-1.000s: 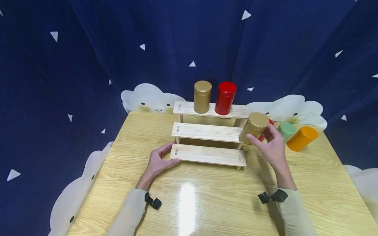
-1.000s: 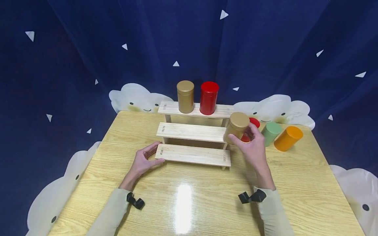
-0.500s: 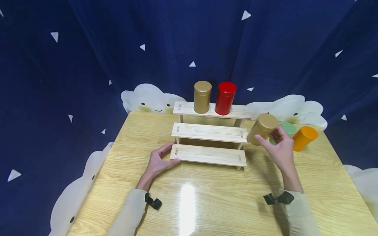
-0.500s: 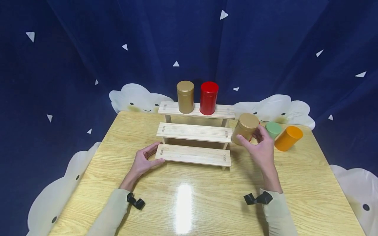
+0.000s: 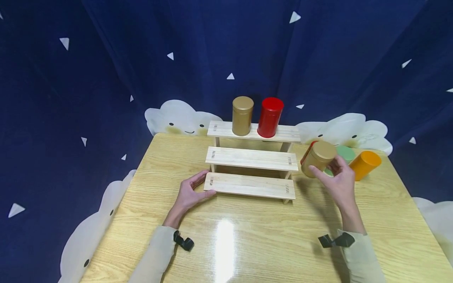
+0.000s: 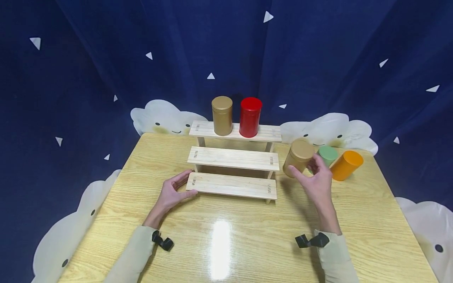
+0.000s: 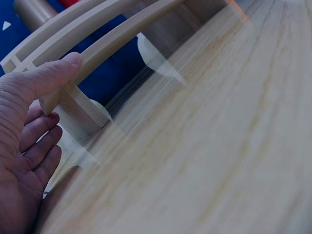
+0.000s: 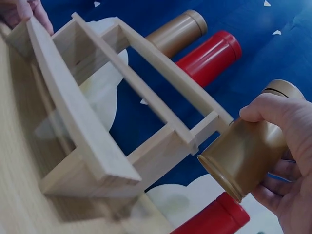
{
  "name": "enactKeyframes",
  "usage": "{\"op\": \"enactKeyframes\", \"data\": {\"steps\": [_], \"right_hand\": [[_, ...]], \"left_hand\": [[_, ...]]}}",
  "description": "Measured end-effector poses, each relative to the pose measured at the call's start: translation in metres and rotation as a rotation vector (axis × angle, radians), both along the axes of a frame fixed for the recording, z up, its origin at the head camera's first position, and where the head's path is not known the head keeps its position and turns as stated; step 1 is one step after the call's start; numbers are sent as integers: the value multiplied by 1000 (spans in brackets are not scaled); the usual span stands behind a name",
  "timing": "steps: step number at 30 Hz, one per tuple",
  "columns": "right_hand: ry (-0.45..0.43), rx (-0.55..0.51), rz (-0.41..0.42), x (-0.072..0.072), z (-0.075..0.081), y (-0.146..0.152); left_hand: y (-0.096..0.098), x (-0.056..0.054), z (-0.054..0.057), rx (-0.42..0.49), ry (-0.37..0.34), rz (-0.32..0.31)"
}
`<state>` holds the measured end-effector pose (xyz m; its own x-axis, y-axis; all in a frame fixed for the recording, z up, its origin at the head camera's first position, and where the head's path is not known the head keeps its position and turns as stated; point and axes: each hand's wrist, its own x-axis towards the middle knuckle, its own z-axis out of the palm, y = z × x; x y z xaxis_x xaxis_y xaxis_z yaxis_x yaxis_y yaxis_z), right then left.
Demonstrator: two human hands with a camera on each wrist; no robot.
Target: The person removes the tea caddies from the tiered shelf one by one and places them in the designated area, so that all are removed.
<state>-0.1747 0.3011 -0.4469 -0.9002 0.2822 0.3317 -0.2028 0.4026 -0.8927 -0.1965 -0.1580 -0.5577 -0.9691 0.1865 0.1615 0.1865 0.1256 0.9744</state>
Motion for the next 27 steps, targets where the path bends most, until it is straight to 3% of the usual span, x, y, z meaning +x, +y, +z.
{"op": "enactKeyframes", "data": {"steps": [11,19,27], "right_hand": [[-114,54,-16,1,-19,11],[-116,64,-31,-2,-44,23],[-203,60,-85,-2,-62,27]], "left_hand": [[0,1,1,4,-2,-4],[-1,0,0,9,-3,-13],[-1,-1,0,-3,-23,-6]]}}
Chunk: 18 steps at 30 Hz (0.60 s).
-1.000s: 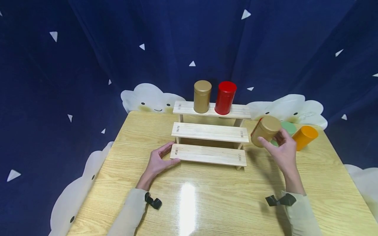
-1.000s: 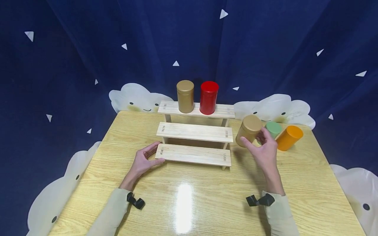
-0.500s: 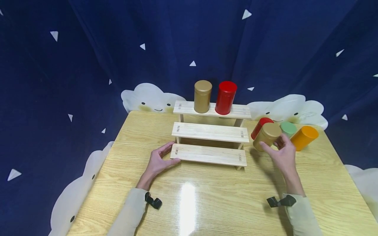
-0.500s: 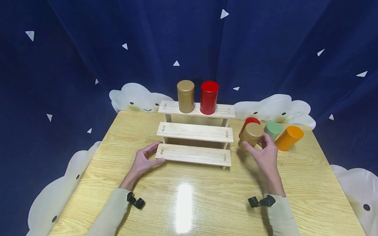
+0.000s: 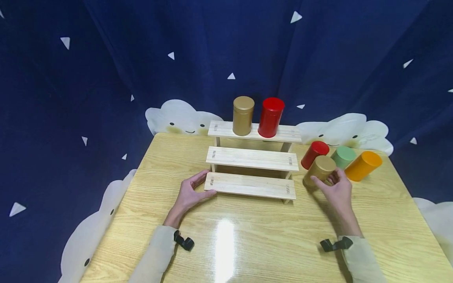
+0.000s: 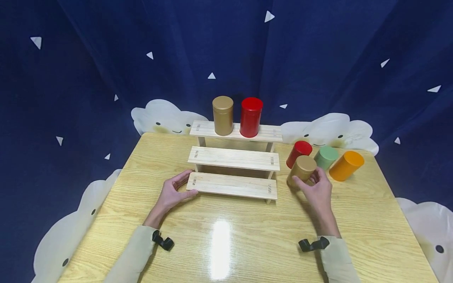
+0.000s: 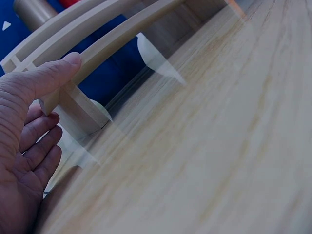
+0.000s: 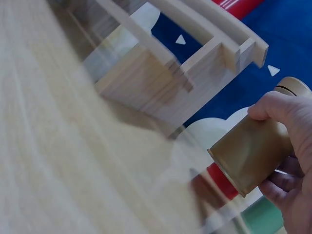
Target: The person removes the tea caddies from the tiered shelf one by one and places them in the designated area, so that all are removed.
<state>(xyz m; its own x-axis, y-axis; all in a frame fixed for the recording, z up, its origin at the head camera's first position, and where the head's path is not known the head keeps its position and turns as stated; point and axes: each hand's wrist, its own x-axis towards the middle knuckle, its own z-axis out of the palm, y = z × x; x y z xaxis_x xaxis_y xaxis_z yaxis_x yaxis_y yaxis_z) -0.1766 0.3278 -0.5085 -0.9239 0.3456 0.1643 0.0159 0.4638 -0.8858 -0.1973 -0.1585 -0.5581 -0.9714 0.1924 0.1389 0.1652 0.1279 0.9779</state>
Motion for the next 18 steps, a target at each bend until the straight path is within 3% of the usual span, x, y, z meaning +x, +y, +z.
{"op": "enactKeyframes", "data": {"steps": [18], "right_hand": [[-72,-17,-28,-2,-17,5]], "left_hand": [[1,1,1,15,0,-4]]}}
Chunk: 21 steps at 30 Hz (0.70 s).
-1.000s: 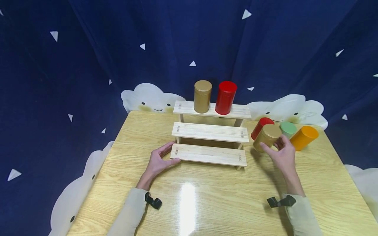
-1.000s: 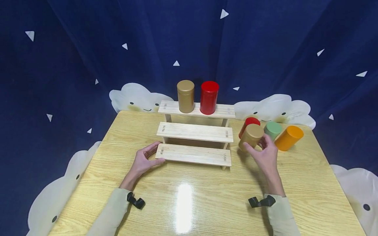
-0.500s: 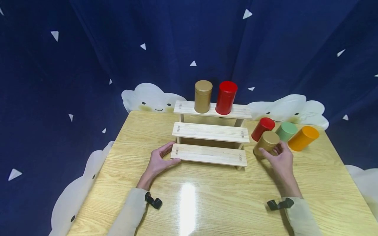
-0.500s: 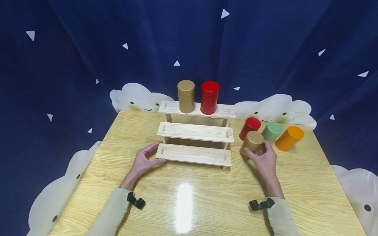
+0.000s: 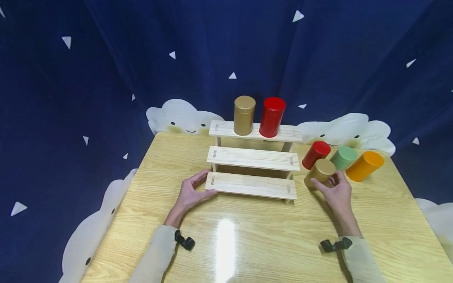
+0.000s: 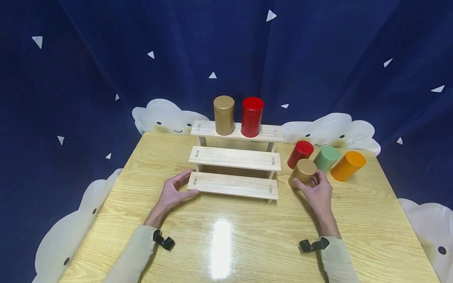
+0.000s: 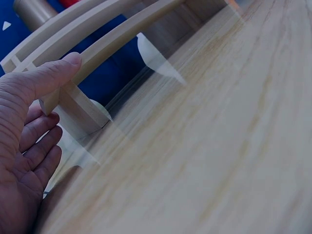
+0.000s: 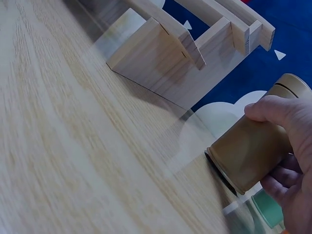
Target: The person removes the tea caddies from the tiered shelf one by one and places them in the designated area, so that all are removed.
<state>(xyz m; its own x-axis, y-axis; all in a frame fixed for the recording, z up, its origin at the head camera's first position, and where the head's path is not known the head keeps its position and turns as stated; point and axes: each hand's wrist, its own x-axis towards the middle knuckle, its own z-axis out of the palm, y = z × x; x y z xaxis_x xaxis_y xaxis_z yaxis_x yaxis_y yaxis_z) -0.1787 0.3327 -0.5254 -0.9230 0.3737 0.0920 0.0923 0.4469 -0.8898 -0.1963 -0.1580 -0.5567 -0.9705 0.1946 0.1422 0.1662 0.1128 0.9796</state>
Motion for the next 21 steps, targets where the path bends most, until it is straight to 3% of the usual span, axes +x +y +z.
{"op": "enactKeyframes", "data": {"steps": [14,21], "right_hand": [[-6,3,4,-2,-5,2],[-4,-60,-3,-1,2,3]], "left_hand": [[-1,-1,-1,2,3,-8],[-1,-1,-1,2,-6,-1]]}}
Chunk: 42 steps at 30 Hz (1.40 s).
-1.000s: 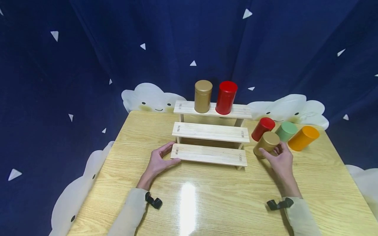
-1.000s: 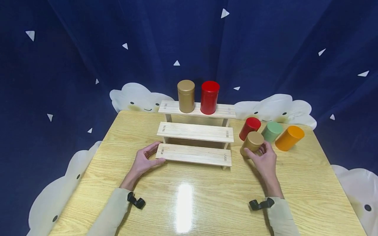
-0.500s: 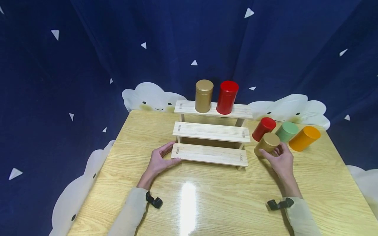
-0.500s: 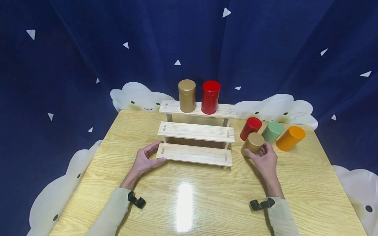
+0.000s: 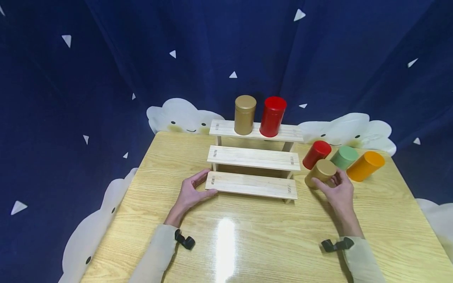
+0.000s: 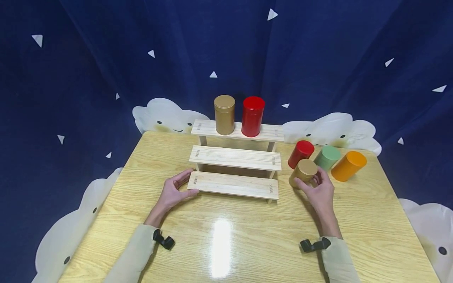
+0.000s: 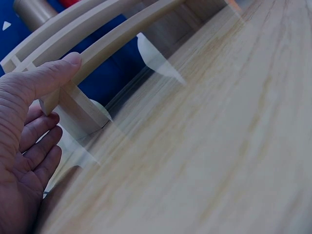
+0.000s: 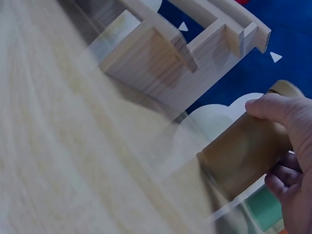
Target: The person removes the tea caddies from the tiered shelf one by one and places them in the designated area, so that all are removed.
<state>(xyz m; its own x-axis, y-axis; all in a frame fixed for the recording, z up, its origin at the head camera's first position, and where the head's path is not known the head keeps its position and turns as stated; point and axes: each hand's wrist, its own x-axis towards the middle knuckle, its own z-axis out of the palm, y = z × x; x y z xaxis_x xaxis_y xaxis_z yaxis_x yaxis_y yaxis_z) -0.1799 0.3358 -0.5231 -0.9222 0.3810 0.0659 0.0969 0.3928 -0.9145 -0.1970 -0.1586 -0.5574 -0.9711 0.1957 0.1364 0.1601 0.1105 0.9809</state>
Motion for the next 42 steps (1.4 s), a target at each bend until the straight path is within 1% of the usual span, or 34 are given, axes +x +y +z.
{"op": "enactKeyframes", "data": {"steps": [3,6,10,16,19,27,32,34,38,42], "right_hand": [[37,-19,-9,0,7,-1],[132,-32,-5,0,13,-1],[244,-18,-1,1,22,0],[325,-41,8,-1,42,-3],[360,-29,20,-2,51,-6],[406,-43,71,-9,79,-20],[400,0,92,-14,92,-27],[406,1,114,-16,96,-31],[435,-36,175,-20,106,-42],[442,-64,236,-26,114,-54]], "left_hand": [[0,0,0,-1,3,2],[0,0,0,-1,5,5],[0,0,-1,-3,10,5],[0,0,-1,0,14,-1],[0,0,-1,-6,9,2],[0,0,1,-16,-3,8],[0,0,1,-30,0,13],[0,-1,0,-28,5,13],[-1,-1,0,-15,11,8],[-1,-1,-1,-9,1,8]]}}
